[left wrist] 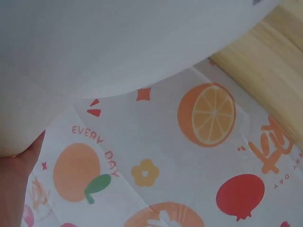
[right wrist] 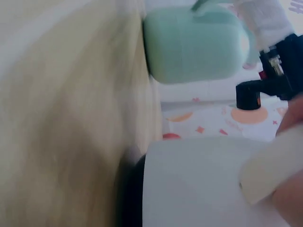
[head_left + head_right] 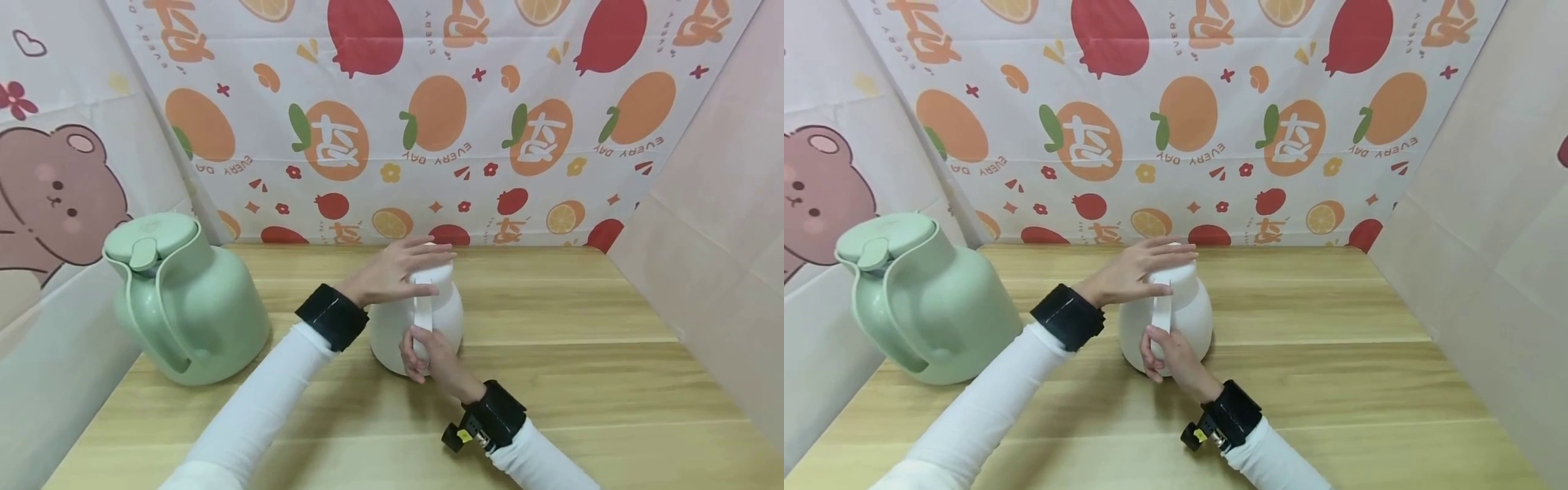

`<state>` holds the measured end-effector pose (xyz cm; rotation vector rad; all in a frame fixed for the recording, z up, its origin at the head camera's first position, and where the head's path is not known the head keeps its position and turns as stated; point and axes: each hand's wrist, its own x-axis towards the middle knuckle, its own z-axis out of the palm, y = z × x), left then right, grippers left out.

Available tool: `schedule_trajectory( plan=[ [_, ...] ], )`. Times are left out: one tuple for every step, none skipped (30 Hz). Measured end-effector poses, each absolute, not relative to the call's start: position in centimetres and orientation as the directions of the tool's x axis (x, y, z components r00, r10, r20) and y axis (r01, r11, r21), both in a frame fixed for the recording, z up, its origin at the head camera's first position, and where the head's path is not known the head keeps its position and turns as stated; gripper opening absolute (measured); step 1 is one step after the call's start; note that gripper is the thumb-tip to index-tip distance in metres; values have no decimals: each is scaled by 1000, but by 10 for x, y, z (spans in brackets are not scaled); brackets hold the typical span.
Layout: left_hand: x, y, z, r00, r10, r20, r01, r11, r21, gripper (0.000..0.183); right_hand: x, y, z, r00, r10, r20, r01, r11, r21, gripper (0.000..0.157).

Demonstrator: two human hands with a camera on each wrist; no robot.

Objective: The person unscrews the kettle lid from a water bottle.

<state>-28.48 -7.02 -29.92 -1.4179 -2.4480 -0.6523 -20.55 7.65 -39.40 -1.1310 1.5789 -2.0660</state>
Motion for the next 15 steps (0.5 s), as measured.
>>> schedule_trajectory(
  plan=[
    [-284,-71,-300,-509,754,415,861,434,266,82,-205,75,-395,-648,-645,405,-213,-357,-910,42],
    [-283,-71,-300,-512,752,415,858,436,270,84,-204,74,-397,-657,-636,404,-210,-360,-909,41],
    [-283,-71,-301,-515,751,414,857,436,275,87,-203,73,-398,-665,-628,404,-212,-360,-908,41],
    [-283,-71,-301,-518,750,412,855,439,276,88,-202,73,-398,-675,-621,399,-211,-355,-911,41],
    [-283,-71,-301,-519,751,409,855,440,276,89,-202,72,-398,-682,-615,395,-212,-351,-912,41],
    [-283,-71,-301,-518,753,406,855,441,273,90,-201,72,-398,-689,-611,390,-211,-346,-914,41],
    [-283,-71,-301,-517,755,402,855,442,270,89,-201,72,-398,-691,-608,391,-214,-344,-914,41],
    [-283,-71,-301,-513,759,401,858,439,268,87,-200,72,-398,-693,-606,391,-214,-345,-914,41],
    [-284,-71,-301,-509,762,400,860,434,266,83,-200,72,-397,-693,-604,393,-214,-348,-913,41],
    [-284,-71,-301,-503,765,402,864,431,260,79,-200,71,-397,-692,-604,396,-214,-353,-911,41],
    [-284,-71,-301,-497,768,403,867,429,253,75,-200,71,-397,-688,-603,403,-218,-358,-908,40],
    [-284,-71,-300,-492,771,405,870,427,246,72,-200,71,-396,-685,-603,409,-221,-363,-905,40],
    [-284,-71,-300,-488,773,405,873,425,239,69,-200,71,-396,-682,-604,413,-225,-364,-904,40],
    [-284,-72,-299,-485,776,404,874,424,235,67,-200,70,-397,-681,-604,415,-229,-362,-904,40],
    [-284,-72,-299,-486,778,400,874,426,234,67,-201,70,-397,-681,-605,414,-232,-357,-905,40]
  ],
)
